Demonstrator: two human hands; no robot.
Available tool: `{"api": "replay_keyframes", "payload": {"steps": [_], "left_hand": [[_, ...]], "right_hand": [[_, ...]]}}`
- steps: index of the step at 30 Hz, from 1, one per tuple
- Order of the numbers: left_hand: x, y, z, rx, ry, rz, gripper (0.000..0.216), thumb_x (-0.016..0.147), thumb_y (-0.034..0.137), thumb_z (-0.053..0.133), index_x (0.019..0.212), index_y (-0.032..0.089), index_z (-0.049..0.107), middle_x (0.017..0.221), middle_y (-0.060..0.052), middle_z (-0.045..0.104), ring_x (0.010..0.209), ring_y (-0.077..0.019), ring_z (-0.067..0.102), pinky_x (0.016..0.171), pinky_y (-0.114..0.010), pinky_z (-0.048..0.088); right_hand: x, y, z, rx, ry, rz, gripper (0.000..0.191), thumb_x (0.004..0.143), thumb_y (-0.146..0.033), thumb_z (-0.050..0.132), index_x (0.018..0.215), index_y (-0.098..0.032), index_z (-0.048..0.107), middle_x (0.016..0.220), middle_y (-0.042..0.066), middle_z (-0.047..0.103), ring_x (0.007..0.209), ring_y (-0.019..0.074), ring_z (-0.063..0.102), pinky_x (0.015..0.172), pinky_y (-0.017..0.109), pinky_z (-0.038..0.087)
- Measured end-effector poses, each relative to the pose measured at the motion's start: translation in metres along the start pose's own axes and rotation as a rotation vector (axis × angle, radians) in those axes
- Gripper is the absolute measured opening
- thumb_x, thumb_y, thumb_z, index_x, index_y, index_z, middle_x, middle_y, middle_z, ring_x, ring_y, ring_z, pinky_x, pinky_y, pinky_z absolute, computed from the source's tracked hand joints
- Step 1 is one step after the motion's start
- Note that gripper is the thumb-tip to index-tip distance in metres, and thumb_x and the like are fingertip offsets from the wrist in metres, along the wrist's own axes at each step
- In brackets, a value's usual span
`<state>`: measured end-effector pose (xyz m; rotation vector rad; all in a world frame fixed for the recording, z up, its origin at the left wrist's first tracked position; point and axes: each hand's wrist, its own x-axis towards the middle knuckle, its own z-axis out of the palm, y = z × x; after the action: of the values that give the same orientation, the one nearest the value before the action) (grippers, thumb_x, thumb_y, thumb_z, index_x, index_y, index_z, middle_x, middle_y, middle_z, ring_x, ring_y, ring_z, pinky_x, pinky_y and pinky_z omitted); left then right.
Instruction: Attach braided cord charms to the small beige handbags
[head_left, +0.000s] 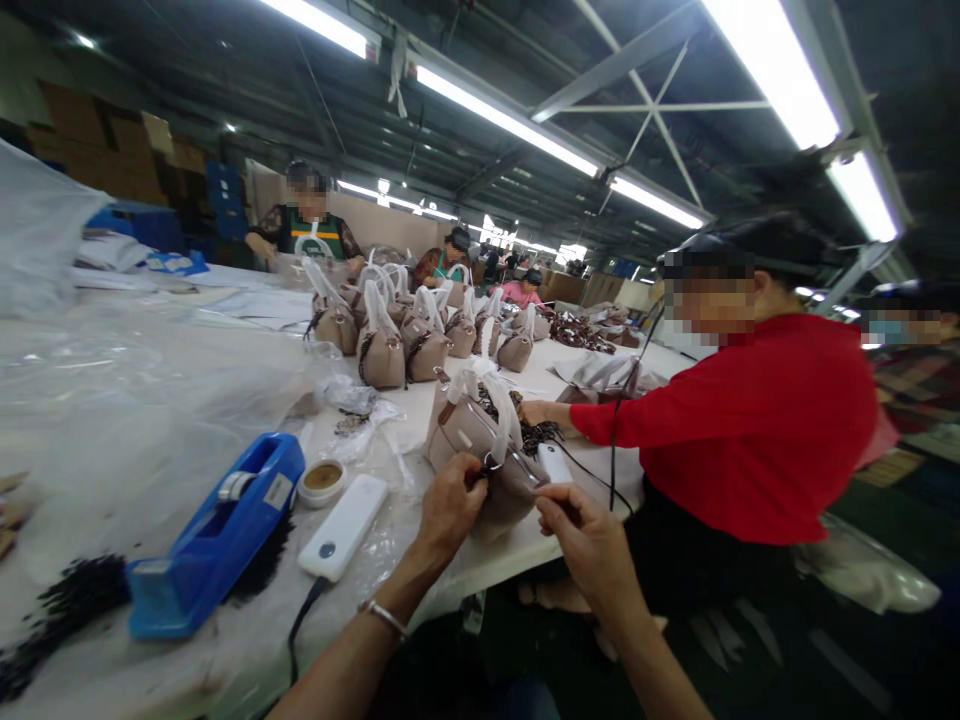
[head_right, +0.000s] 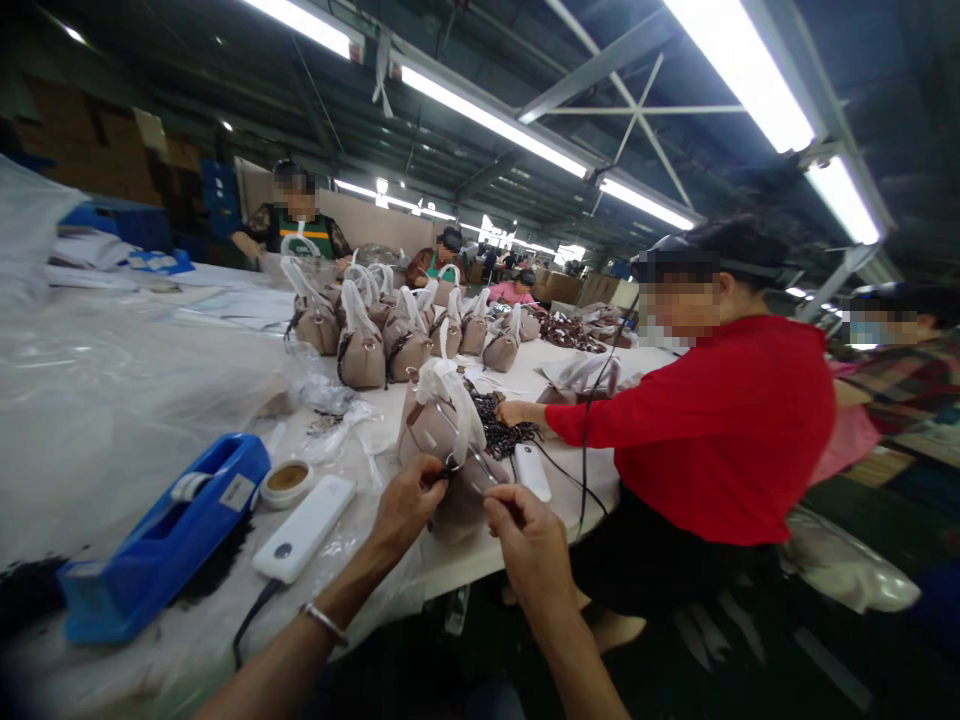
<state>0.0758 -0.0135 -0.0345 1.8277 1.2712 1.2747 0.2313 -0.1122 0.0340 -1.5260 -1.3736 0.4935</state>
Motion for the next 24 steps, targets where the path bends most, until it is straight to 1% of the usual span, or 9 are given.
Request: {"api": "replay_keyframes", "payload": {"steps": [3,6,8,10,12,15,20,24], "left_hand": [[0.002,0.0,-0.002,-0.09,-0.004,-0.014,0.007,0.075,0.017,0.054,0.08,0.02,0.058,0.076,0.001,0.061,0.073,-0.0161,0.058,0.069,-0.029,0.042],[0.004,-0.004,-0.004,-0.281,-0.07,-0.069,0.003,0.074,0.021,0.054,0.076,0.02,0.056,0.069,0.003,0.059,0.067,-0.0149,0.056,0.064,-0.027,0.042],[0.005,-0.007,-0.005,-0.423,-0.123,-0.125,0.007,0.073,0.025,0.057,0.077,0.019,0.056,0.066,0.003,0.059,0.064,-0.0145,0.056,0.062,-0.026,0.042],[0.004,-0.009,-0.007,-0.526,-0.167,-0.182,0.012,0.072,0.029,0.06,0.077,0.018,0.058,0.064,0.002,0.06,0.062,-0.0139,0.055,0.06,-0.026,0.042],[0.004,-0.01,-0.009,-0.583,-0.201,-0.232,0.016,0.071,0.031,0.062,0.077,0.017,0.059,0.063,0.002,0.06,0.059,-0.013,0.054,0.057,-0.025,0.04],[0.003,-0.007,-0.011,-0.625,-0.198,-0.273,0.016,0.069,0.03,0.065,0.075,0.016,0.06,0.061,0.003,0.059,0.056,-0.0115,0.052,0.054,-0.023,0.038],[0.003,-0.004,-0.007,-0.642,-0.165,-0.26,0.009,0.068,0.022,0.062,0.076,0.016,0.061,0.063,0.004,0.059,0.058,-0.0109,0.054,0.056,-0.023,0.041],[0.002,-0.009,0.0,-0.629,-0.15,-0.219,0.019,0.07,0.022,0.063,0.088,0.015,0.064,0.066,0.003,0.061,0.061,-0.0115,0.057,0.061,-0.024,0.044]], "right_hand": [[0.004,-0.013,0.016,-0.121,-0.019,-0.146,0.017,0.083,-0.035,0.06,0.078,-0.021,0.068,0.07,0.002,0.067,0.065,0.0176,0.062,0.061,0.026,0.047],[0.011,-0.016,0.029,-0.237,-0.025,-0.287,0.015,0.084,-0.029,0.059,0.075,-0.021,0.067,0.076,0.004,0.067,0.071,0.0188,0.062,0.067,0.028,0.047],[0.016,-0.013,0.036,-0.318,-0.047,-0.341,0.016,0.085,-0.026,0.058,0.074,-0.022,0.068,0.077,0.004,0.066,0.074,0.0195,0.062,0.069,0.029,0.046],[0.02,-0.008,0.042,-0.408,-0.065,-0.359,0.016,0.085,-0.023,0.057,0.073,-0.022,0.068,0.077,0.004,0.065,0.074,0.0194,0.062,0.069,0.029,0.046],[0.023,-0.004,0.044,-0.497,-0.069,-0.359,0.016,0.084,-0.02,0.056,0.073,-0.022,0.067,0.077,0.004,0.064,0.074,0.0187,0.061,0.069,0.029,0.045],[0.027,-0.002,0.047,-0.609,-0.074,-0.362,0.017,0.084,-0.016,0.056,0.071,-0.022,0.065,0.076,0.003,0.063,0.073,0.0171,0.06,0.068,0.028,0.042],[0.036,-0.002,0.053,-0.774,-0.086,-0.382,0.017,0.084,-0.015,0.056,0.07,-0.021,0.064,0.075,0.003,0.063,0.071,0.0163,0.059,0.065,0.027,0.038],[0.041,0.002,0.058,-0.854,-0.077,-0.421,0.015,0.085,-0.015,0.058,0.073,-0.021,0.064,0.077,0.003,0.063,0.074,0.0175,0.058,0.067,0.028,0.037]]}}
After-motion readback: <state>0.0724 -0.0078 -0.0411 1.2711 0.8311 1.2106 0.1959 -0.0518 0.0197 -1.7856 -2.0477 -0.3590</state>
